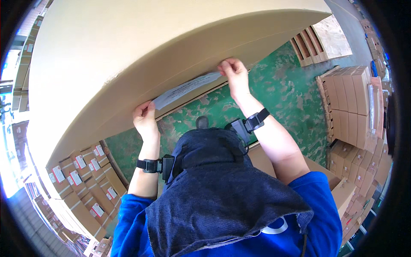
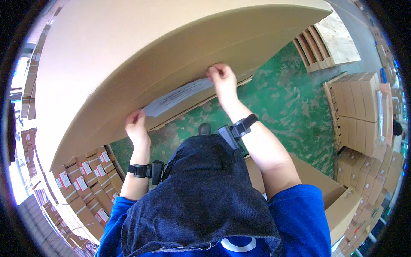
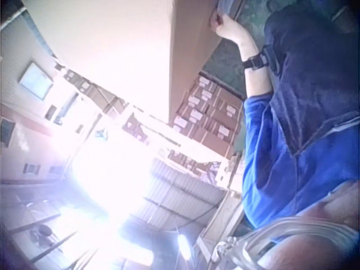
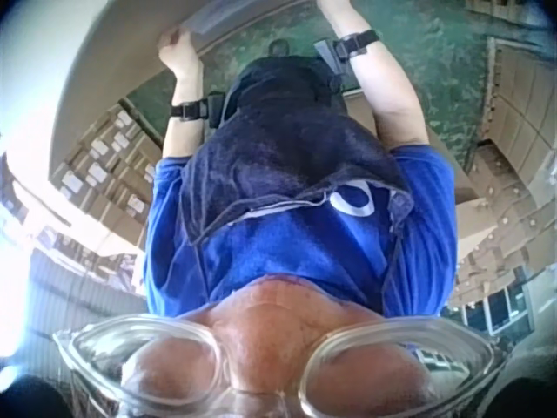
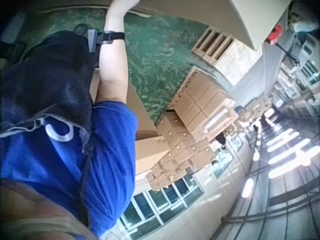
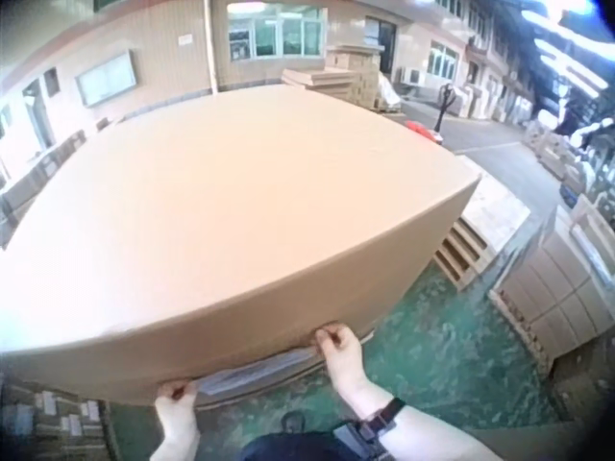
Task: Applying and taping shipping labels onto cardboard boxes in a warehouse.
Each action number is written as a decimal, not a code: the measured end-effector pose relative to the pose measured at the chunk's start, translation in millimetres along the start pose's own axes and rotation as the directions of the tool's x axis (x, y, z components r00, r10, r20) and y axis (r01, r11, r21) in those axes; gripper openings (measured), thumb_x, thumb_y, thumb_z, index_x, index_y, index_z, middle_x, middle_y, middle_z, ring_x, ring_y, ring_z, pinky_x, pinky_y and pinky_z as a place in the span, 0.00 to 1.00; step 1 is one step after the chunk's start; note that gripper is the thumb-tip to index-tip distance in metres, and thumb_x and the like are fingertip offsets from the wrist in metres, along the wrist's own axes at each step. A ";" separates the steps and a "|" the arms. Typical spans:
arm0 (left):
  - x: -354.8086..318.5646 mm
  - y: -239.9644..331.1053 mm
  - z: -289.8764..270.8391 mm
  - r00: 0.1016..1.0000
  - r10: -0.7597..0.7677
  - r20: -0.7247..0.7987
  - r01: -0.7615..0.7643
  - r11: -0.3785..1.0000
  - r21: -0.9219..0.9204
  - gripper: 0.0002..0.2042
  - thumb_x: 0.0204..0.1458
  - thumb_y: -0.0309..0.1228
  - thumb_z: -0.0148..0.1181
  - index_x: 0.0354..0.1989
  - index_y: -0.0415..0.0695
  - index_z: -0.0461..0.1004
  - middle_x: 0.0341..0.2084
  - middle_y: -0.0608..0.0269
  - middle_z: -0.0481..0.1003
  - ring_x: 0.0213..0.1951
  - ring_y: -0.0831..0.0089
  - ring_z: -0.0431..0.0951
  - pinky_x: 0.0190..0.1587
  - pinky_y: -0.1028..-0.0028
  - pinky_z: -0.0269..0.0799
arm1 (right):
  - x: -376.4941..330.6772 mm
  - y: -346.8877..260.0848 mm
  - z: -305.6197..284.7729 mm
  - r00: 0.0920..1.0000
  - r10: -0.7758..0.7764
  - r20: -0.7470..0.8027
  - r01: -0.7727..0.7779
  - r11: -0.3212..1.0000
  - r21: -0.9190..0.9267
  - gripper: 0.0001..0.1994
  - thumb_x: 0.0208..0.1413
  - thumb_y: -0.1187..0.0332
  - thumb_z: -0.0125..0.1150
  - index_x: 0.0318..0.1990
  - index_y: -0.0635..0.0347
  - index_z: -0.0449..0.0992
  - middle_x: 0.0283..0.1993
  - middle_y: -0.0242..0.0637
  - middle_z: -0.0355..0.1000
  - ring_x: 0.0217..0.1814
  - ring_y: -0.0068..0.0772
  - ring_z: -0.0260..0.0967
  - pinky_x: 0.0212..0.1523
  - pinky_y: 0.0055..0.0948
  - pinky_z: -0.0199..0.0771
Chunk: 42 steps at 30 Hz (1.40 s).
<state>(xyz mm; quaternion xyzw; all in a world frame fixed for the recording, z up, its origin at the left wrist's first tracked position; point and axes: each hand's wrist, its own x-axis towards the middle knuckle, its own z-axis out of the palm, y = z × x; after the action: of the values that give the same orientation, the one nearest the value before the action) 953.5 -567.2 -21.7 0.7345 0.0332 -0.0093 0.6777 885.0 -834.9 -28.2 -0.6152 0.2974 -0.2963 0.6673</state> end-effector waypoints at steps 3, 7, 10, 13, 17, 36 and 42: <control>-0.2 -0.6 -7.2 0.999 0.046 0.015 -0.047 0.998 0.049 0.05 0.46 0.24 0.61 0.31 0.38 0.74 0.28 0.67 0.70 0.29 0.80 0.67 0.37 0.81 0.63 | 2.1 9.7 -15.9 0.996 -0.049 -0.072 0.039 0.990 -0.134 0.09 0.50 0.74 0.52 0.40 0.63 0.69 0.35 0.37 0.70 0.33 0.24 0.67 0.36 0.23 0.69; 0.0 1.6 -16.0 0.997 0.007 0.077 -0.005 0.999 -0.032 0.06 0.46 0.25 0.60 0.31 0.38 0.73 0.25 0.69 0.70 0.28 0.81 0.66 0.36 0.82 0.62 | -2.6 6.4 -35.9 0.981 -0.122 0.151 0.178 0.871 -0.458 0.12 0.51 0.69 0.53 0.44 0.61 0.69 0.39 0.40 0.69 0.37 0.30 0.68 0.40 0.26 0.69; 0.0 4.3 -19.1 0.994 0.030 0.103 -0.028 0.999 -0.015 0.06 0.46 0.25 0.60 0.32 0.38 0.73 0.24 0.70 0.71 0.28 0.82 0.66 0.36 0.82 0.62 | -13.3 -5.7 -45.9 0.911 0.047 0.410 0.125 0.915 -0.384 0.17 0.48 0.64 0.59 0.46 0.58 0.69 0.42 0.41 0.69 0.44 0.36 0.68 0.44 0.30 0.69; -1.6 6.8 -17.9 0.995 0.026 0.099 -0.030 0.999 0.038 0.05 0.46 0.25 0.60 0.31 0.38 0.73 0.24 0.69 0.71 0.28 0.82 0.65 0.35 0.83 0.61 | -17.1 -17.0 -46.0 0.853 -0.112 0.510 0.425 0.716 -0.554 0.17 0.47 0.63 0.61 0.44 0.58 0.70 0.38 0.40 0.70 0.41 0.39 0.68 0.42 0.33 0.69; -6.3 10.6 -11.0 0.998 0.023 0.056 -0.023 1.000 -0.005 0.05 0.46 0.25 0.60 0.31 0.38 0.73 0.24 0.69 0.71 0.27 0.82 0.65 0.35 0.82 0.61 | -0.9 -28.5 -36.0 0.912 -0.179 0.369 0.399 0.593 -0.699 0.10 0.44 0.63 0.62 0.32 0.58 0.74 0.32 0.39 0.69 0.37 0.42 0.67 0.37 0.33 0.69; -16.0 14.2 3.4 0.993 -0.004 -0.118 0.005 1.000 0.007 0.06 0.46 0.25 0.61 0.30 0.37 0.72 0.27 0.65 0.72 0.30 0.80 0.68 0.38 0.80 0.64 | 0.0 -23.4 -7.5 0.877 -0.397 -0.270 0.067 0.659 -0.749 0.23 0.32 0.60 0.73 0.30 0.65 0.68 0.28 0.40 0.67 0.32 0.38 0.66 0.38 0.36 0.67; -16.9 13.3 3.3 0.993 -0.007 -0.120 0.007 1.000 0.003 0.06 0.46 0.24 0.61 0.30 0.37 0.71 0.27 0.65 0.72 0.30 0.81 0.68 0.37 0.81 0.64 | -6.1 -12.6 2.2 0.994 -0.010 -0.108 -0.007 0.988 -0.155 0.17 0.43 0.63 0.66 0.35 0.67 0.71 0.29 0.38 0.71 0.32 0.27 0.68 0.36 0.25 0.69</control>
<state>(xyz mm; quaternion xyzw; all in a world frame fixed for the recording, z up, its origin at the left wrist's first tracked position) 937.6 -572.2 -7.7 0.7347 0.0763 0.0324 0.6733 882.4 -829.7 -15.3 -0.6484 0.3548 -0.3060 0.6000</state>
